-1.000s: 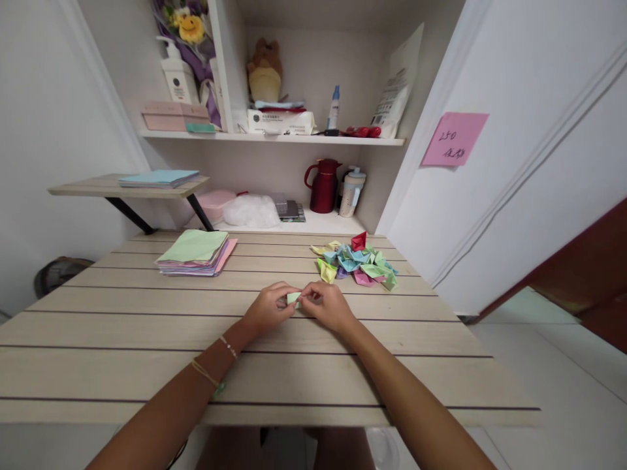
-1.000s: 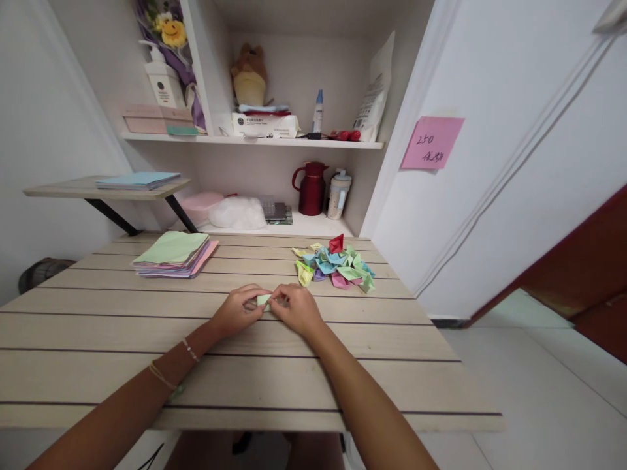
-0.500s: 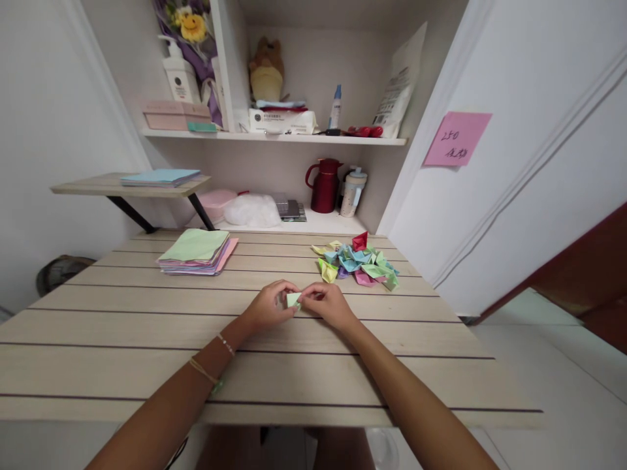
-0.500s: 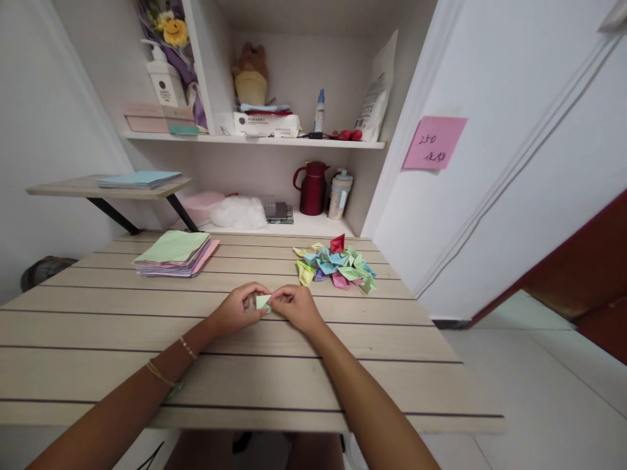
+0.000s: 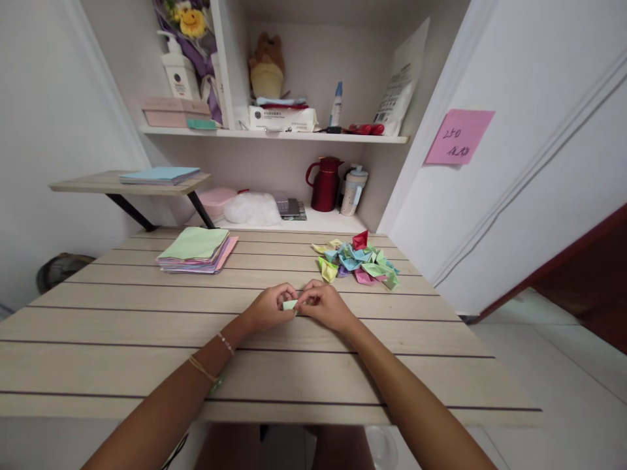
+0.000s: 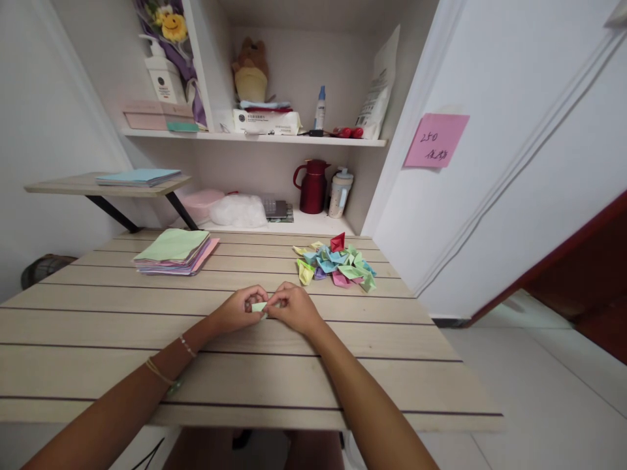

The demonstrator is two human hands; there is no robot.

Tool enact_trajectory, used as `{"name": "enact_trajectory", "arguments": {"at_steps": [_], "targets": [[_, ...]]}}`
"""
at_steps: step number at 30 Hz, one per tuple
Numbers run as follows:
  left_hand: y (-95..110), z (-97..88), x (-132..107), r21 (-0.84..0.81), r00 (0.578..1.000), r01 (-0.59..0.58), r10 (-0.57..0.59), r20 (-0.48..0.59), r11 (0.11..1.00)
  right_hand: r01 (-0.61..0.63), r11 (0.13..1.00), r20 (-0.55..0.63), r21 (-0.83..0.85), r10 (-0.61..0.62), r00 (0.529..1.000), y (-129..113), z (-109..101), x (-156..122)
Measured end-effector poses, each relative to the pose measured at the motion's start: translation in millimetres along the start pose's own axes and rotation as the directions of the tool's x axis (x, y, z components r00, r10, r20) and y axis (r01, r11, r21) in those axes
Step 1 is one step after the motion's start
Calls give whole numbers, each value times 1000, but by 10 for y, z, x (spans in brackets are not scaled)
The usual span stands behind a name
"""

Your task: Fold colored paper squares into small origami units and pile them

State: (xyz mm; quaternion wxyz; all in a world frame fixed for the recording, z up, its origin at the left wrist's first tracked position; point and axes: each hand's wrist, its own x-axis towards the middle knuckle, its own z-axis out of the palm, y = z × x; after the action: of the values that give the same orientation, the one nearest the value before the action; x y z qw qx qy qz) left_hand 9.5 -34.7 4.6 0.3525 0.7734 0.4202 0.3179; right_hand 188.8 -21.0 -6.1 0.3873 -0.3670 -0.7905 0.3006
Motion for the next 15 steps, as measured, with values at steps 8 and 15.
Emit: {"name": "enact_trajectory", "arguments": {"at_steps": [8,15], "targets": [[-24,-35,-3,-22,999,21,-20,39,1000,-19,1000,27,-4,19,999,-13,-8,-7],[-8,-58,6,-22,995,58,-56,79,998,-10,999,49,-37,12,999,2,-1,0]]}}
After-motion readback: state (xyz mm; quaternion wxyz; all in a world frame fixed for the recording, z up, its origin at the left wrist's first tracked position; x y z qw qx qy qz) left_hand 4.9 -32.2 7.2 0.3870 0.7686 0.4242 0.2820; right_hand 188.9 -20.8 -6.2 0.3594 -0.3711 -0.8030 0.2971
